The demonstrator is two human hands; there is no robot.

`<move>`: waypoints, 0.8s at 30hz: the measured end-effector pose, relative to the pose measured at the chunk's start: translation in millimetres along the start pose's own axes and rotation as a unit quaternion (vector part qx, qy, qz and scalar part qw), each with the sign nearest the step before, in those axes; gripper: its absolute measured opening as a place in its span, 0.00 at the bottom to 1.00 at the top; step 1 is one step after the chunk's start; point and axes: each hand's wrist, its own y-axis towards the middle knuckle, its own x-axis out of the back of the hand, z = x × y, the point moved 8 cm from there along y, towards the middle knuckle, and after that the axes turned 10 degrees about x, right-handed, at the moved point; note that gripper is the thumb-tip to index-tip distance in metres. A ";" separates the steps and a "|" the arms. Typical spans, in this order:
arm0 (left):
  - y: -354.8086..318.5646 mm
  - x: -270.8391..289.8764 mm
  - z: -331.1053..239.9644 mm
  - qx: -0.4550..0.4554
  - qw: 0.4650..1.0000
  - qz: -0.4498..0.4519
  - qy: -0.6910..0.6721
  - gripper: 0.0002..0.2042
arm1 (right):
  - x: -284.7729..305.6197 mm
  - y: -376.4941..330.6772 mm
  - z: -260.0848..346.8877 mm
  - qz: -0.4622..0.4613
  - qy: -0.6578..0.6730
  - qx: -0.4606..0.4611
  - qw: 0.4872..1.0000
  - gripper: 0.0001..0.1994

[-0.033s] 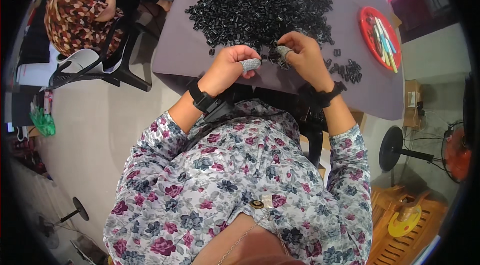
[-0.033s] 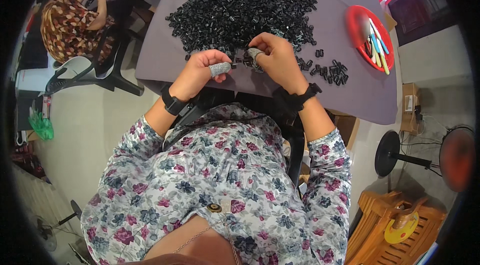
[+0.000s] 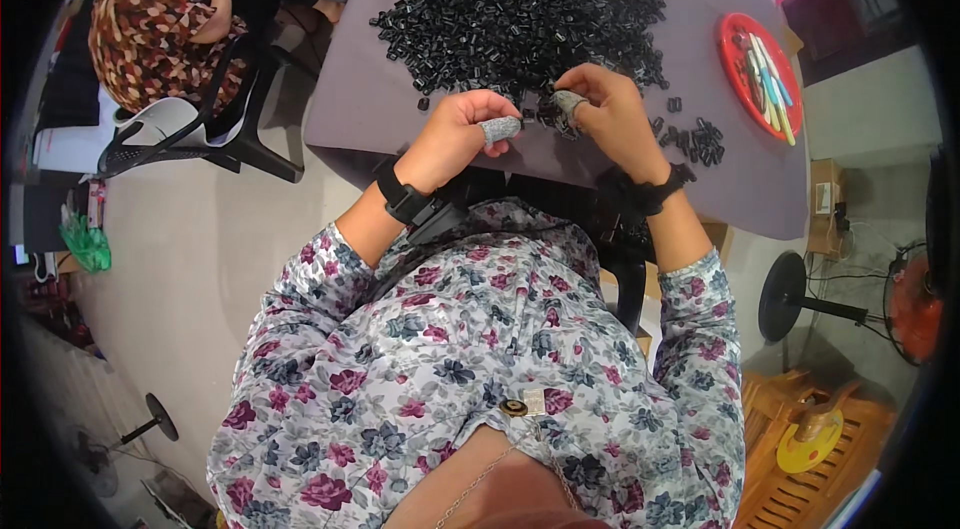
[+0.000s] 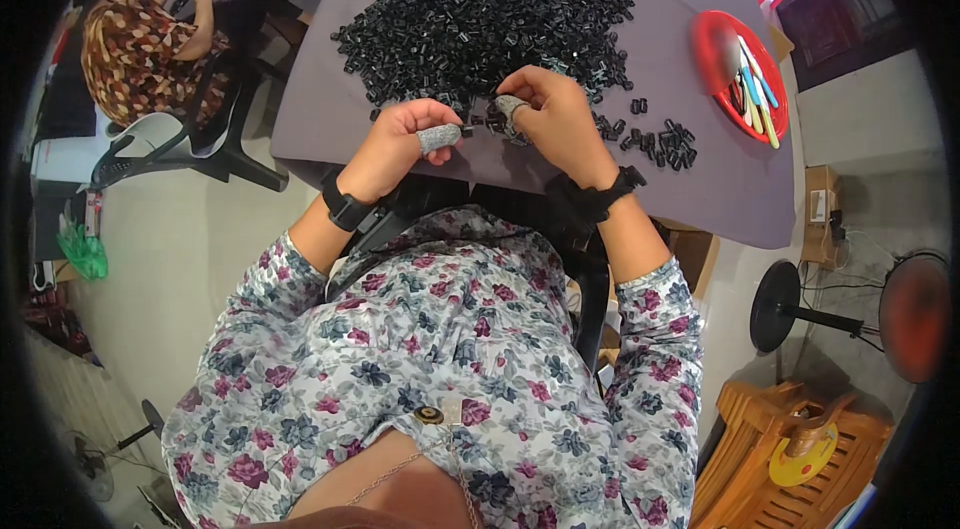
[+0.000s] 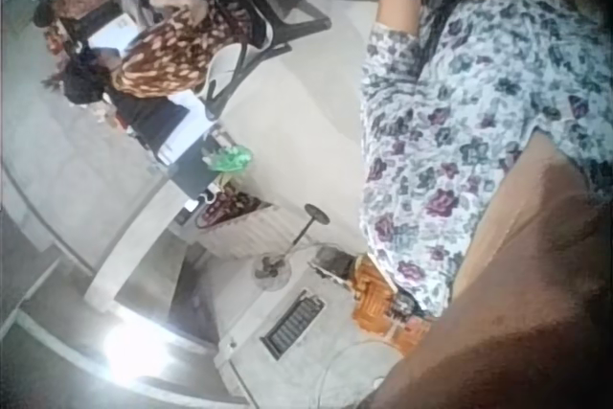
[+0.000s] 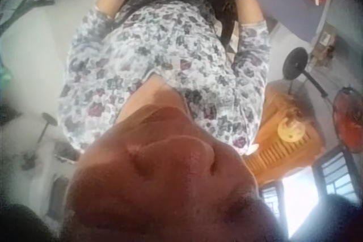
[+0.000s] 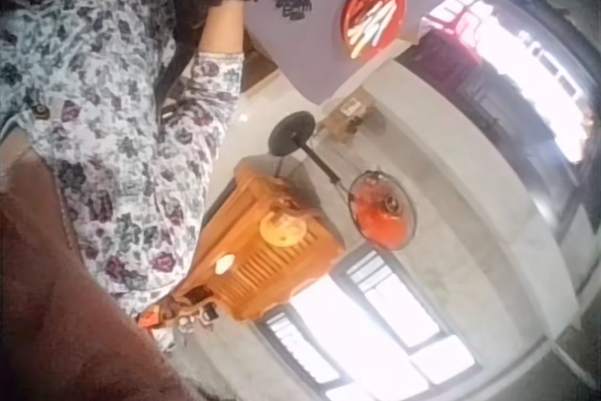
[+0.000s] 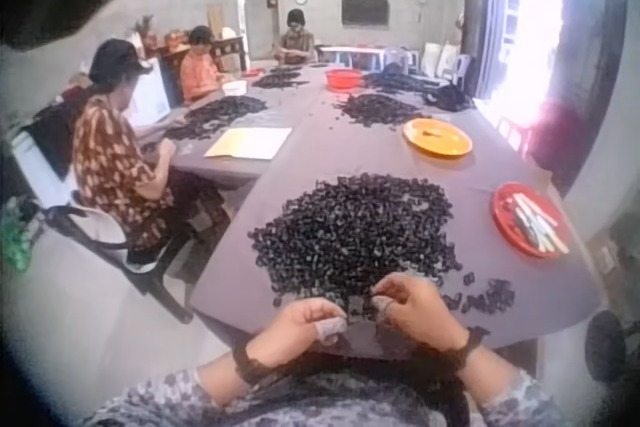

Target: Packaging small black plastic clips into bags while sitting at a table.

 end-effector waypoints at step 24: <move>-11.5 -13.2 -31.2 -0.062 0.997 -0.029 0.035 0.07 | -12.0 -25.8 6.7 0.022 0.244 -0.043 0.969 0.09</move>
